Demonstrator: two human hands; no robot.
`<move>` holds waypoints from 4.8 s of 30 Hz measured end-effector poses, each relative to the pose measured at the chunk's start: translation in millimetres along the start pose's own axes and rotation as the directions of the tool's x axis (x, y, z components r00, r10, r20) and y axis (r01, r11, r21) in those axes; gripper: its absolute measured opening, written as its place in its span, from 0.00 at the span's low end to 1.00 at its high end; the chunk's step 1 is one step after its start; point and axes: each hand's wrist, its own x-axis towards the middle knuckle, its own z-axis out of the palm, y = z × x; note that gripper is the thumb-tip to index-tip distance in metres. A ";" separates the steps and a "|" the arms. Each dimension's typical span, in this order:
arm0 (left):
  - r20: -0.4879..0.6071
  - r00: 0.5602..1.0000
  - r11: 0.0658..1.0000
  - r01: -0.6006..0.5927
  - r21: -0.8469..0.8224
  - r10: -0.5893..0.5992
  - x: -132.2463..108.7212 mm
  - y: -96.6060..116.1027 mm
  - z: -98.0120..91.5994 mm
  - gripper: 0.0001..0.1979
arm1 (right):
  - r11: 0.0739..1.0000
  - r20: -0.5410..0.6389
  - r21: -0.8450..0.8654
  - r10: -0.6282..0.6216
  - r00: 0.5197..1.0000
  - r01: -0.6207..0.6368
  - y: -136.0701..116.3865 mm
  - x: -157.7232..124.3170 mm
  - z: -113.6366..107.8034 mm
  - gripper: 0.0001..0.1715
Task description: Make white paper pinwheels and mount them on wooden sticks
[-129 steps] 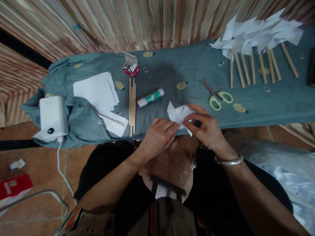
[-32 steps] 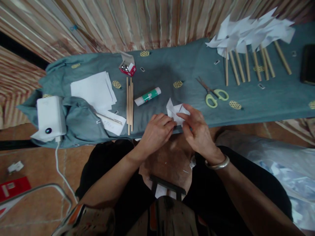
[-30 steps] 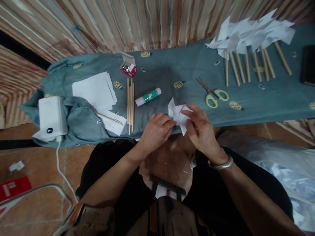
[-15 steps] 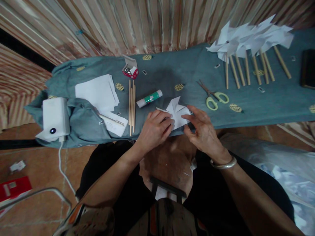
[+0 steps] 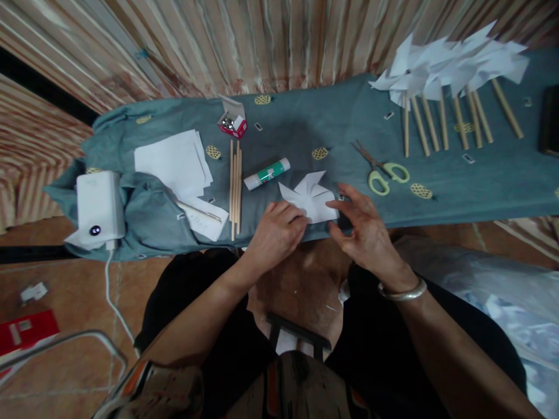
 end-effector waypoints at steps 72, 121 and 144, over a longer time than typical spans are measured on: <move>-0.059 0.985 0.860 0.113 -0.497 -0.163 -6.0 7.2 12.5 0.10 | 0.999 -0.070 0.022 0.046 0.996 -0.044 -11.5 12.1 15.7 0.08; 0.002 0.970 0.836 0.212 -0.506 -0.244 -3.3 9.1 12.2 0.10 | 0.999 -0.078 -0.016 0.026 0.997 -0.027 -14.7 10.1 18.5 0.10; -0.050 0.966 0.841 0.195 -0.504 -0.254 -2.0 7.5 15.8 0.10 | 0.999 -0.072 -0.012 0.035 0.997 -0.036 -16.8 8.0 16.8 0.08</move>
